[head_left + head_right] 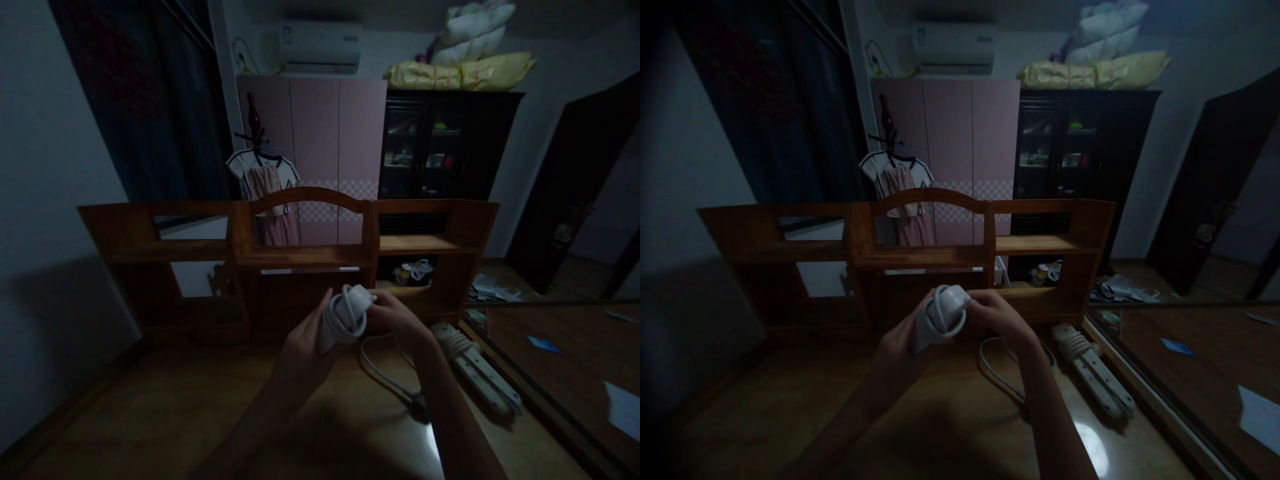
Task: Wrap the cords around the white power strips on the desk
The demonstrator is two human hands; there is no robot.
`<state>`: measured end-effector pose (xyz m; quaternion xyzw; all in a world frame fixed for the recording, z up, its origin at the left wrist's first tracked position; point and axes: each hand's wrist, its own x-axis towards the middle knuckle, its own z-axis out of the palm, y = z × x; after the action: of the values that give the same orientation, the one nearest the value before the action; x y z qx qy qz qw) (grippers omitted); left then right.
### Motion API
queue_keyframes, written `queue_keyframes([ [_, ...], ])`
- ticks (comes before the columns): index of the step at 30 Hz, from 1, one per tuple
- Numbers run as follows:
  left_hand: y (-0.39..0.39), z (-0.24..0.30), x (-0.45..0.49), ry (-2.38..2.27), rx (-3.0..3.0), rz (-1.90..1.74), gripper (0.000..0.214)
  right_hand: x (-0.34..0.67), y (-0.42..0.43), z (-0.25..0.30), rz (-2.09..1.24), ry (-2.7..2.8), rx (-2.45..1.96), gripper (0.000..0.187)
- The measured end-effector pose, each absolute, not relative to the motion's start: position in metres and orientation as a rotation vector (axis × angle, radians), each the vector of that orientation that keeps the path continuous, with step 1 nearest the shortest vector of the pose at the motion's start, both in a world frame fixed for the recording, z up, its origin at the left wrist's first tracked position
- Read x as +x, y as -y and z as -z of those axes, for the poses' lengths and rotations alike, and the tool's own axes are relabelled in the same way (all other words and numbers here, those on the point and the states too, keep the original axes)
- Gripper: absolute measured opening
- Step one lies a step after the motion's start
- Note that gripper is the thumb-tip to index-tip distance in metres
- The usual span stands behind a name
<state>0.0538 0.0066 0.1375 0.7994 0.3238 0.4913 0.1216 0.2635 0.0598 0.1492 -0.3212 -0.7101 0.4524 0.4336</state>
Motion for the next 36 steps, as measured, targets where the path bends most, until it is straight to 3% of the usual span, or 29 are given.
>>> queue_keyframes([
  [6,-0.019,-0.151,0.041,-1.202,1.829,-1.489,0.046,0.241,-0.053,-0.152,-0.815,1.9,-0.958,0.044],
  [10,-0.038,-0.151,0.026,-1.136,1.616,-1.435,0.05,0.238,-0.048,-0.153,-0.436,1.862,-1.128,0.039],
  [14,-0.045,-0.159,0.011,-1.009,1.414,-1.403,0.056,0.247,-0.046,-0.157,-0.279,1.773,-1.166,0.035],
  [26,-0.04,-0.171,0.005,-0.869,1.248,-1.26,0.053,0.244,-0.022,-0.178,-0.151,1.698,-0.937,0.024],
  [36,-0.046,-0.149,0.023,-1.042,1.633,-1.212,0.051,0.226,0.01,-0.194,-0.235,1.971,-0.841,0.024],
])
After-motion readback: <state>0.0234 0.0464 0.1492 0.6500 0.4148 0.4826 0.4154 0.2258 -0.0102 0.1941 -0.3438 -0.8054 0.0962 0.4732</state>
